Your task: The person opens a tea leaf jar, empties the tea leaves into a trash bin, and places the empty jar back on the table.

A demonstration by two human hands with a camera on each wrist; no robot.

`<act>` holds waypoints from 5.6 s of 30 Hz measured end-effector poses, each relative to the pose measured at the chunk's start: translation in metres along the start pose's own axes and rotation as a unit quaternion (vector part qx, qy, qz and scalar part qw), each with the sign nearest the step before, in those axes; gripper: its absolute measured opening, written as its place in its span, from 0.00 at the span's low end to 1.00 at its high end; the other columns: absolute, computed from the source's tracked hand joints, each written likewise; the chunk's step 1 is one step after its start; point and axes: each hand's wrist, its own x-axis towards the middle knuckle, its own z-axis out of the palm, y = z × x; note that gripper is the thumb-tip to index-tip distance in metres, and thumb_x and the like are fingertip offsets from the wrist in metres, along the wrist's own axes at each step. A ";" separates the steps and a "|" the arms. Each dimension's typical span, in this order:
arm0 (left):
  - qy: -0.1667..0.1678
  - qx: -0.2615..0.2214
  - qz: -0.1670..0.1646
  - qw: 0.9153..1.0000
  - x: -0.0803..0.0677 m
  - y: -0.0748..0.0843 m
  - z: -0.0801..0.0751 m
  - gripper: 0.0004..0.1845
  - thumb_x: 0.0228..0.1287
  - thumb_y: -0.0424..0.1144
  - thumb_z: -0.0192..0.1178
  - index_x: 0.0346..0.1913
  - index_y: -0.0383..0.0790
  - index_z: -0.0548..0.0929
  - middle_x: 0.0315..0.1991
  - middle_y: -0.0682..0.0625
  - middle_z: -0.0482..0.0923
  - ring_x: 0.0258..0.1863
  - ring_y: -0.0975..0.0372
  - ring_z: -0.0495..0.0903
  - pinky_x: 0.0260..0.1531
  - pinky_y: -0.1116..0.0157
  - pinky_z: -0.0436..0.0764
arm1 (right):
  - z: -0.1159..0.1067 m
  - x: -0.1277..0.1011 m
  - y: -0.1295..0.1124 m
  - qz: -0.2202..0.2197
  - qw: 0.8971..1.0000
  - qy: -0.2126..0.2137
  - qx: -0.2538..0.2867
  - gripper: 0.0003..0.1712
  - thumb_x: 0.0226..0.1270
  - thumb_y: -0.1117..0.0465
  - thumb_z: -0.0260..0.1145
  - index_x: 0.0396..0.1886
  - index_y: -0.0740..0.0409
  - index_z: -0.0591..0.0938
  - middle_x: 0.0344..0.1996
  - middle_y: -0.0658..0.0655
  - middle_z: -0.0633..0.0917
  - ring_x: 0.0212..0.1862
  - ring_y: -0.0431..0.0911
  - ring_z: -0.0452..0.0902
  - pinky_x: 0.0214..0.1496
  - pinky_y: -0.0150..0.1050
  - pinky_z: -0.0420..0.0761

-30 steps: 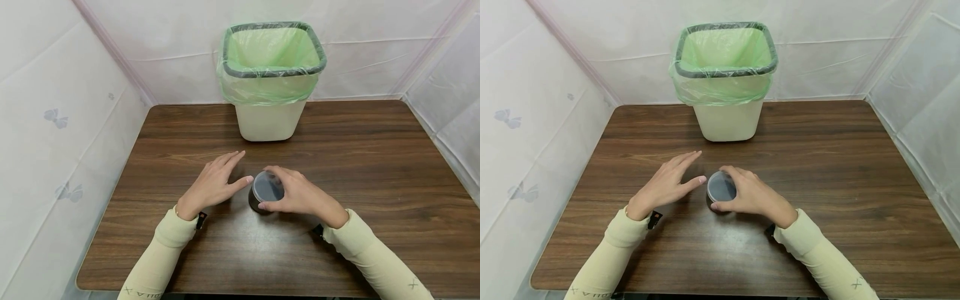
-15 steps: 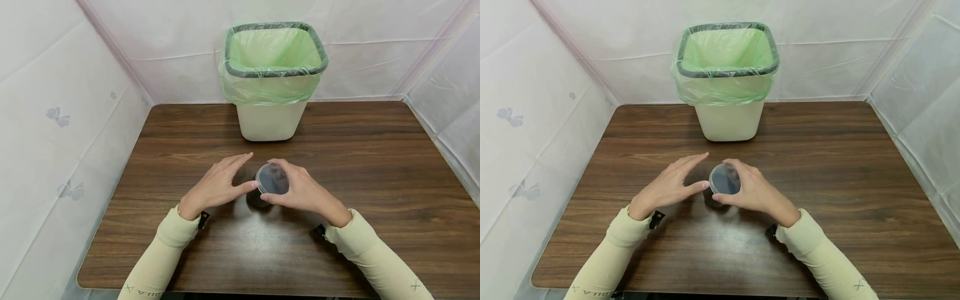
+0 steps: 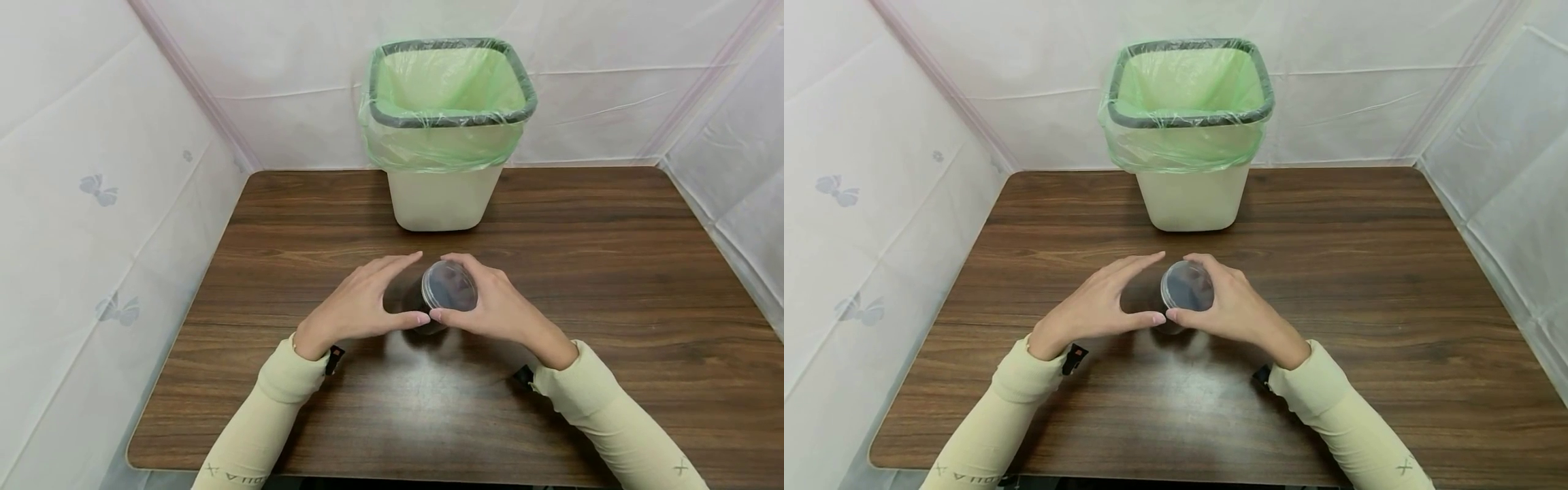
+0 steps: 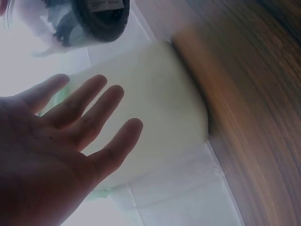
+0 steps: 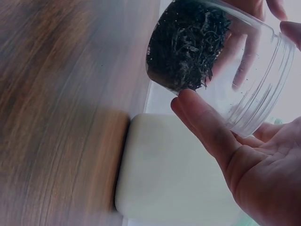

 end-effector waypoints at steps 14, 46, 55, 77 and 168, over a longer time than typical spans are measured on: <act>0.009 -0.019 0.042 0.999 0.008 0.008 0.002 0.53 0.53 0.74 0.63 0.79 0.60 0.58 0.68 0.56 0.69 0.65 0.59 0.69 0.63 0.50 0.69 | 0.000 0.002 -0.003 -0.022 0.997 0.063 0.046 0.43 0.53 0.43 0.78 0.66 0.48 0.72 0.48 0.53 0.85 0.44 0.46 0.82 0.43 0.46 0.80; 0.047 -0.064 0.035 0.996 0.021 0.023 0.024 0.61 0.46 0.61 0.77 0.79 0.43 0.56 0.72 0.50 0.65 0.67 0.60 0.68 0.63 0.53 0.71 | 0.004 0.002 -0.010 0.009 0.990 0.086 0.114 0.38 0.53 0.49 0.79 0.63 0.51 0.75 0.52 0.52 0.85 0.46 0.49 0.84 0.44 0.49 0.82; 0.096 -0.040 0.053 0.993 0.024 0.026 0.029 0.50 0.45 0.57 0.78 0.71 0.46 0.67 0.62 0.54 0.73 0.57 0.64 0.73 0.55 0.59 0.76 | 0.004 0.002 -0.014 0.026 0.992 0.070 0.098 0.40 0.61 0.44 0.72 0.70 0.53 0.69 0.56 0.57 0.81 0.49 0.51 0.81 0.46 0.50 0.80; 0.198 0.137 0.133 0.961 0.027 0.030 0.048 0.51 0.42 0.58 0.77 0.67 0.32 0.71 0.49 0.45 0.79 0.43 0.56 0.79 0.43 0.60 0.80 | 0.013 0.002 -0.018 0.097 0.991 0.086 0.020 0.34 0.71 0.31 0.54 0.62 0.50 0.72 0.48 0.56 0.82 0.44 0.51 0.79 0.42 0.49 0.77; 0.164 0.040 0.080 0.982 0.025 0.025 0.047 0.47 0.39 0.59 0.76 0.62 0.38 0.72 0.51 0.51 0.78 0.44 0.62 0.77 0.45 0.62 0.80 | 0.007 0.004 -0.014 0.032 0.992 0.120 0.021 0.30 0.62 0.37 0.69 0.56 0.50 0.82 0.43 0.48 0.85 0.41 0.44 0.80 0.41 0.44 0.78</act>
